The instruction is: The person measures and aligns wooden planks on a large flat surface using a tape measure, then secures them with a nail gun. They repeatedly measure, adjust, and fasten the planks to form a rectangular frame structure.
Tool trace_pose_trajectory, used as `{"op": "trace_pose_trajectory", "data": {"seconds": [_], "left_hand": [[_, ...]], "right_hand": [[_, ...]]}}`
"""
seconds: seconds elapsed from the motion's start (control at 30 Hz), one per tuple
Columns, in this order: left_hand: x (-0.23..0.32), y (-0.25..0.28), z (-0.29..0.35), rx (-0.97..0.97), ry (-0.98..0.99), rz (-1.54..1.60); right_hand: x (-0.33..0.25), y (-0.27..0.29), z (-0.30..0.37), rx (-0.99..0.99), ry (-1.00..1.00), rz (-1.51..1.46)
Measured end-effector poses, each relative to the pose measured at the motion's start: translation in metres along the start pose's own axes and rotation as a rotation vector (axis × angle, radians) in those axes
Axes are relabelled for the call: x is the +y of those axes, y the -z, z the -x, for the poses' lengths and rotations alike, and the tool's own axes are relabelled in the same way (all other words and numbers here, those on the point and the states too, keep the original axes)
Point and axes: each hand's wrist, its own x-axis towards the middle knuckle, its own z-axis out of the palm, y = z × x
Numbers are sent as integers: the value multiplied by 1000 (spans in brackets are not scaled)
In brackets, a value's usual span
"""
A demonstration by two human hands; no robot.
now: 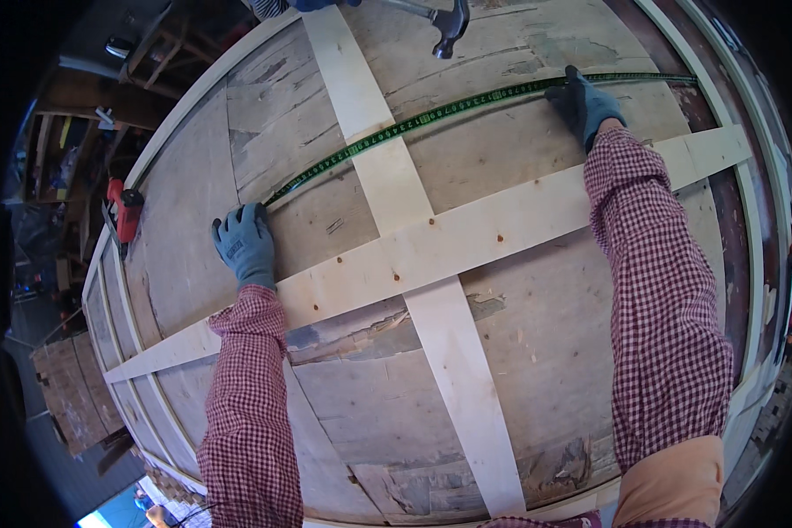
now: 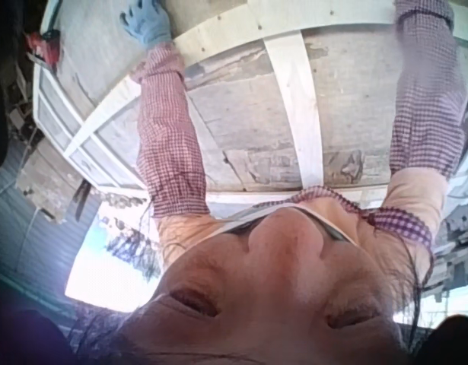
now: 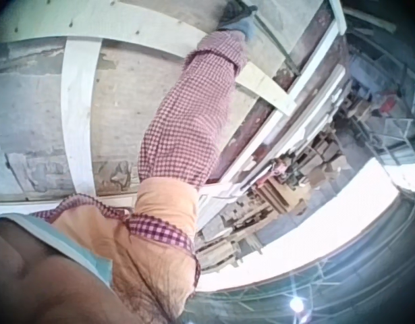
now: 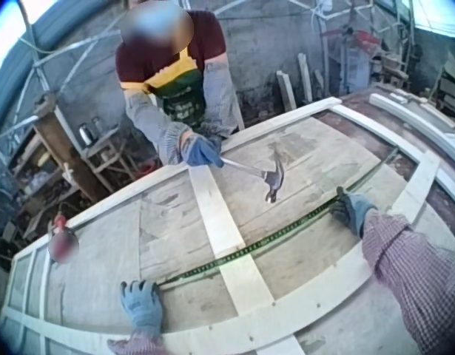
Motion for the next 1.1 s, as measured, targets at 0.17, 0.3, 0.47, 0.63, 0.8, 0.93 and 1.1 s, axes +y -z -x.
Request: {"op": "trace_pose_trajectory", "data": {"seconds": [0.17,0.3,0.47,0.63,0.8,0.93,1.1], "left_hand": [[14,4,-12,-163,-26,-85],[-10,-6,10,-38,-20,-16],[-8,-9,7,-67,-24,-22],[-6,-6,6,-59,-30,-15],[-8,-4,8,-64,-31,4],[-10,-5,11,-48,-45,6],[5,5,-2,-115,-25,-20]], "right_hand": [[18,37,-37,385,180,505],[4,-26,25,298,115,-309],[-13,-16,31,253,-1,-241],[-12,-14,24,245,-17,-296],[-15,-14,16,230,-91,-312],[-12,-17,4,242,-124,-346],[2,38,-50,213,568,1449]]}}
